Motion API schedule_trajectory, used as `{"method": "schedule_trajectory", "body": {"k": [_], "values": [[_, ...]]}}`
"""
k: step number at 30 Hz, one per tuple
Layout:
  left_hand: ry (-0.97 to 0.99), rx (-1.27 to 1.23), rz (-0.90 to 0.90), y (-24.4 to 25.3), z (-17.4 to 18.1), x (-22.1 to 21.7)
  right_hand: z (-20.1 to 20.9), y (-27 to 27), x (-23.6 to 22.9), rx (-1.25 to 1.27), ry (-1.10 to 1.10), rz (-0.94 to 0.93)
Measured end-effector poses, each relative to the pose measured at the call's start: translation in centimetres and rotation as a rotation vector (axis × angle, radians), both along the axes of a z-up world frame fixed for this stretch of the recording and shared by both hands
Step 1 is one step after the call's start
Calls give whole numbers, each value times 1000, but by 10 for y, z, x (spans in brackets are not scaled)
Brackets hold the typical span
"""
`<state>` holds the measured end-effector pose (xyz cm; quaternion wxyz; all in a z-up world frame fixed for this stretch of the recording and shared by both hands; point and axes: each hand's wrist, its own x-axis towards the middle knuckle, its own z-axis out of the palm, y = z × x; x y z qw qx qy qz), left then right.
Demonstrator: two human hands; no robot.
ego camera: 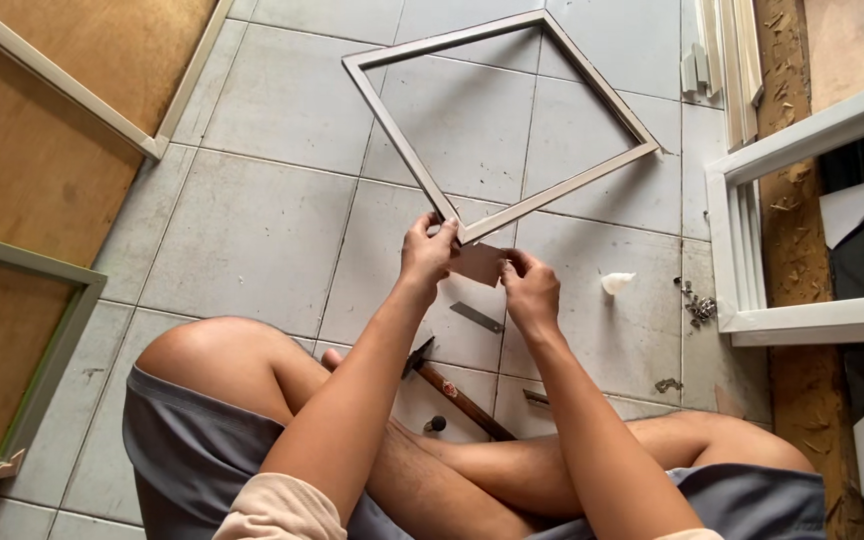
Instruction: The person assembles a square picture frame by joining four metal pieces at the corners. They apply glue to the joints, secure them with a hammer and nails, and then place the completed frame against a wall.
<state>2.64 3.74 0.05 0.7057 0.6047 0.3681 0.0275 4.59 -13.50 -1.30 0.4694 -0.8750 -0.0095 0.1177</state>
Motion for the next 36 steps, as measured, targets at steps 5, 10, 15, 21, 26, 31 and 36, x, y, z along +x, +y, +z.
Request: {"method": "schedule_trajectory", "body": {"k": [5,10,15,21,26,31,36], "values": [[96,-104,12,-14,-41,2,25,3,-8,-295,-108,91],[170,-261,53,-26,-79,3,24,-1,-19,-543,-189,147],[178,-183,33,-32,-47,-6,5,-9,-16,-558,-163,161],[102,-309,-19,-31,-37,-12,-12,-19,-13,-558,-99,213],[21,-514,67,-22,-44,-17,-9,-14,-27,-613,-156,278],[-77,-603,120,-10,-26,-12,5,-5,-45,-710,-330,439],[-98,-655,85,-19,-33,-15,-3,1,-50,-746,-291,411]]}}
